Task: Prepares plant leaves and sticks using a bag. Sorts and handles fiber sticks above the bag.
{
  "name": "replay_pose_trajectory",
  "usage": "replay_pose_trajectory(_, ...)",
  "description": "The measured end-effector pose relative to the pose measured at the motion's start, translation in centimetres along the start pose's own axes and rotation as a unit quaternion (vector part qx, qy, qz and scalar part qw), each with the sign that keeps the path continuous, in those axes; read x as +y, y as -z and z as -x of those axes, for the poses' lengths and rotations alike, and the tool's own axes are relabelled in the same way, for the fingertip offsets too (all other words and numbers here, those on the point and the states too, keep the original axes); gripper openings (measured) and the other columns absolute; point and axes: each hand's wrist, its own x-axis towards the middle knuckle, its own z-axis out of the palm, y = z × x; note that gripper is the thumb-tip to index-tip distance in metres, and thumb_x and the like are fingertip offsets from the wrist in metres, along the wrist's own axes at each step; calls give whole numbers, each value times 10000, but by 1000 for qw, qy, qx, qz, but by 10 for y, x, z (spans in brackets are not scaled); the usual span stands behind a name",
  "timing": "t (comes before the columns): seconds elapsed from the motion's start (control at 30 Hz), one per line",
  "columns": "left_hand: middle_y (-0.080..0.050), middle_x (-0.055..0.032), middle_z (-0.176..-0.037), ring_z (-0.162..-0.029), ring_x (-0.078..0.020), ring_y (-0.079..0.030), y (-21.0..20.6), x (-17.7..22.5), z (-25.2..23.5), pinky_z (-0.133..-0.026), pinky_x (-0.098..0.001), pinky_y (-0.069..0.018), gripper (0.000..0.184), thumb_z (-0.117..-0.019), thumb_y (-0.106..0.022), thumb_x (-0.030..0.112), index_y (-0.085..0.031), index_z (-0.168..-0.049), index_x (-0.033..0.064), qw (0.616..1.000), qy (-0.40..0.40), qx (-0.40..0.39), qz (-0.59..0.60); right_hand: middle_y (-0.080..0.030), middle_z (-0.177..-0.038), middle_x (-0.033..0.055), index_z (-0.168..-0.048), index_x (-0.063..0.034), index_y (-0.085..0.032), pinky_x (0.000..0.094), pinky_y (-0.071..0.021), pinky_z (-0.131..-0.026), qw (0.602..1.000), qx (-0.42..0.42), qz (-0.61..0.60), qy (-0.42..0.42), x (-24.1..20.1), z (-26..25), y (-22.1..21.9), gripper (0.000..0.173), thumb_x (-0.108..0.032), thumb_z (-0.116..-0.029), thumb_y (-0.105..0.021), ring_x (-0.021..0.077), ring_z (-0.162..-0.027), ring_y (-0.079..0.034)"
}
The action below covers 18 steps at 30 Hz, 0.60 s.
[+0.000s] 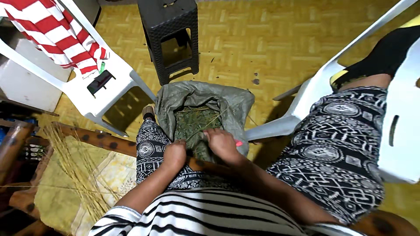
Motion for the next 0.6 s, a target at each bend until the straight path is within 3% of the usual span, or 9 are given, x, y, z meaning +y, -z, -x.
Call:
replay_pose_trajectory(0.13, -661, -230, -1278, -1198, -384, -651, 0, -6, -2, -1015, -549, -504, 356, -1099, -416, 191, -635, -1290, -15, 999, 21, -13, 37, -592, -1385, 263, -1414, -42, -583, 625, -447, -1049, 996, -2, -55, -69, 15, -8, 5, 444, -304, -1131, -364, 456, -1271, -584)
replay_pose_trajectory(0.37, -663, -255, -1252, -1219, -397, -633, 3, -7, -13, -1048, -570, -475, 392, -1112, -410, 244, -626, -1292, -29, 992, 42, -51, 110, -552, -1471, 204, -1465, -71, -542, 550, -430, -1118, 985, -89, -143, 43, -15, 17, -6, 474, -327, -1136, -317, 374, -1347, -553)
replay_pose_trajectory(0.6, -673, -256, -1209, -1184, -371, -643, 8, -6, -8, -1052, -536, -468, 376, -1110, -424, 223, -650, -1252, -41, 985, 28, -65, 157, -622, -1341, 248, -1418, -71, -594, 625, -421, -1067, 998, -8, -62, 25, -2, 6, -13, 445, -322, -1123, -376, 441, -1275, -579)
